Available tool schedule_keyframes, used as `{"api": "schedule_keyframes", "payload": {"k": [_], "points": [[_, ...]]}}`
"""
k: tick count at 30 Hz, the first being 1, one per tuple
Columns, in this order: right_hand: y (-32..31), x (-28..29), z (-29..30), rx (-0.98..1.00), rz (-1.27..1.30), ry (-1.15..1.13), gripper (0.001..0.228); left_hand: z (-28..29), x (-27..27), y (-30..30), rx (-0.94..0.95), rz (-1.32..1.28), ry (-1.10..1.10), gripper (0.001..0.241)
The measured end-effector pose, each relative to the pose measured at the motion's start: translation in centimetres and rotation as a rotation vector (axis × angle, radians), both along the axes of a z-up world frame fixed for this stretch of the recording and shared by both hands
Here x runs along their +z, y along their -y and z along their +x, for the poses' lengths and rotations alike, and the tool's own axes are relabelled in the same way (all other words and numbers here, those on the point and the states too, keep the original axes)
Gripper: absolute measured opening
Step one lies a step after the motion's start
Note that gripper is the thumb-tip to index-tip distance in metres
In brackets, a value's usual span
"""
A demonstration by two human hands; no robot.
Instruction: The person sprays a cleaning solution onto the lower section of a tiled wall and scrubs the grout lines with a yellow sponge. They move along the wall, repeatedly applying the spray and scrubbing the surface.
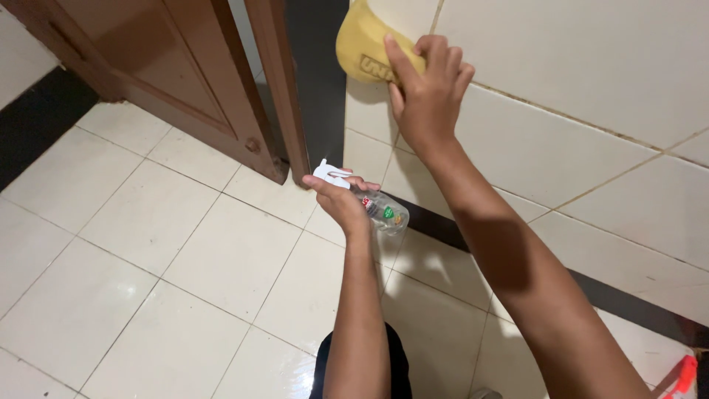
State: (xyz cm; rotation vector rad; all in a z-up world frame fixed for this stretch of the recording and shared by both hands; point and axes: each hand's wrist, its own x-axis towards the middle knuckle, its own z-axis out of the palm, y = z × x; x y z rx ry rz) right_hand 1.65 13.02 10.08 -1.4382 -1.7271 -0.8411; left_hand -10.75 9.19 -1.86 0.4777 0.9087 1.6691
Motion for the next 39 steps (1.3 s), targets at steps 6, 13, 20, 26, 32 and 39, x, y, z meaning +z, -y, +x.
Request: {"api": "schedule_keyframes", "payload": {"k": [6,13,20,26,32,39], "points": [[-1.1,-8.2,0.5,-0.016,-0.163,0.347,0.047,0.5,0.0,0.0,0.006,0.008,0.097,0.082],[2.3,-16.1,3.0,-0.078,-0.383,0.445,0.047,0.7,-1.0,0.1,-0.001,0.094,-0.018,0.085],[5.3,-9.0,5.2,-0.051,-0.269,0.167,0.052,1.8,-1.6,0.6,-0.119,0.112,-0.06,0.085],[8.2,-1.4,8.1,-0.089,-0.11,0.089,0.061,5.4,-4.4,1.2,-0.238,0.103,-0.124,0.081],[10.0,-0.1,10.5,-0.063,-0.085,0.16,0.061,7.0,-4.2,2.8,-0.385,-0.108,-0.377,0.076],[10.4,-4.7,10.3,-0.07,-0.134,0.118,0.062,6.0,-4.1,3.3,-0.402,-0.062,-0.388,0.079]]}}
